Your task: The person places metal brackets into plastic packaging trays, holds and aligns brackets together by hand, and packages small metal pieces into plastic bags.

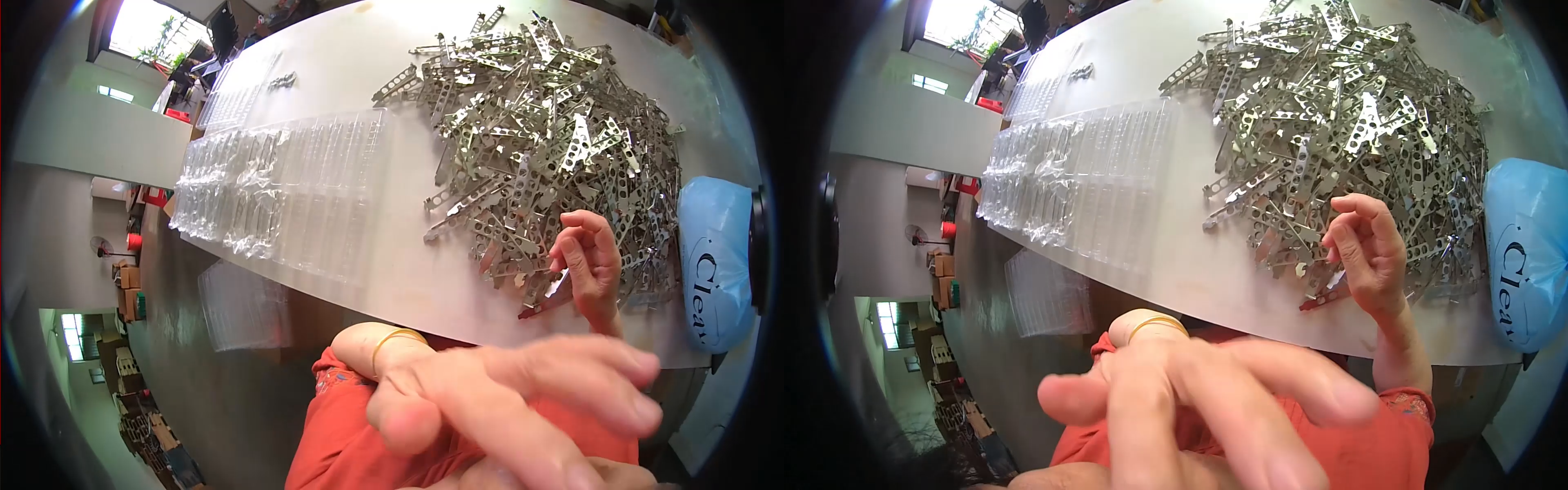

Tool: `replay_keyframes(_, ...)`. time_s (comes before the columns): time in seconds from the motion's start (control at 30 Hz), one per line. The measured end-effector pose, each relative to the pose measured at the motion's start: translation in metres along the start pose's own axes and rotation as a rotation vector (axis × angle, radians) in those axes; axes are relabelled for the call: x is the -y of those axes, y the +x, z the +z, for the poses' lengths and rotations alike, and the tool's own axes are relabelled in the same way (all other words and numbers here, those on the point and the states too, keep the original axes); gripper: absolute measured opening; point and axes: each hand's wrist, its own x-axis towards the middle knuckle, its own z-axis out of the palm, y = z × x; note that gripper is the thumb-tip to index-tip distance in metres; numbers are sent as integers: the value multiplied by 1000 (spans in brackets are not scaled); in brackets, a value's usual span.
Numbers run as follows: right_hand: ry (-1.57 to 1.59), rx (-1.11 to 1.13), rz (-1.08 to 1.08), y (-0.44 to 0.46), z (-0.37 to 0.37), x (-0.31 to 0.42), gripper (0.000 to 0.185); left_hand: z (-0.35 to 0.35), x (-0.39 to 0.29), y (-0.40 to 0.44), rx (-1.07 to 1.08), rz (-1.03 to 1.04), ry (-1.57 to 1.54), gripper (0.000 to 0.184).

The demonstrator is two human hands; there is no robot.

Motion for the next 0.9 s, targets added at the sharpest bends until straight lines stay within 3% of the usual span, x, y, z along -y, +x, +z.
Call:
replay_keyframes(0.07,-6,7,-11,0,0,-1,26,9,47,16,-93,466,303,58)
replay_keyframes(0.1,-14,7,-28,1,0,-1,26,9,49,21,-96,468,302,58)
replay_keyframes(0.17,-22,21,-20,1,-1,0,26,4,49,29,86,312,-30,88)
replay_keyframes(0.2,-29,33,-16,1,-2,0,26,5,47,27,79,313,-31,88)
replay_keyframes(0.27,-21,30,-13,1,-2,0,27,7,43,24,92,-64,-212,92)
replay_keyframes(0.33,-15,25,-9,0,-2,0,27,0,32,42,213,-33,-242,89)
replay_keyframes(0.4,-16,28,-10,0,-2,-1,27,21,-42,94,-734,-1226,-1040,80)
replay_keyframes(0.47,-10,28,-3,0,1,-1,27,24,-45,82,-665,-1174,-999,72)
replay_keyframes(0.57,-25,19,-12,-1,-3,3,27,37,6,23,-387,-747,-1262,72)
replay_keyframes(0.67,1,38,-30,1,-3,1,28,39,4,27,-422,-687,-1242,76)
replay_keyframes(0.7,9,38,-36,0,-4,0,28,31,23,29,-166,-518,-1155,84)
replay_keyframes(0.73,24,42,-43,0,-4,-1,28,30,24,25,-156,-526,-1167,84)
replay_keyframes(0.87,-3,28,-21,1,-5,3,28,14,-2,36,-106,-821,-725,119)
replay_keyframes(0.9,-5,34,-26,2,-4,2,27,17,-2,30,-167,-711,-769,118)
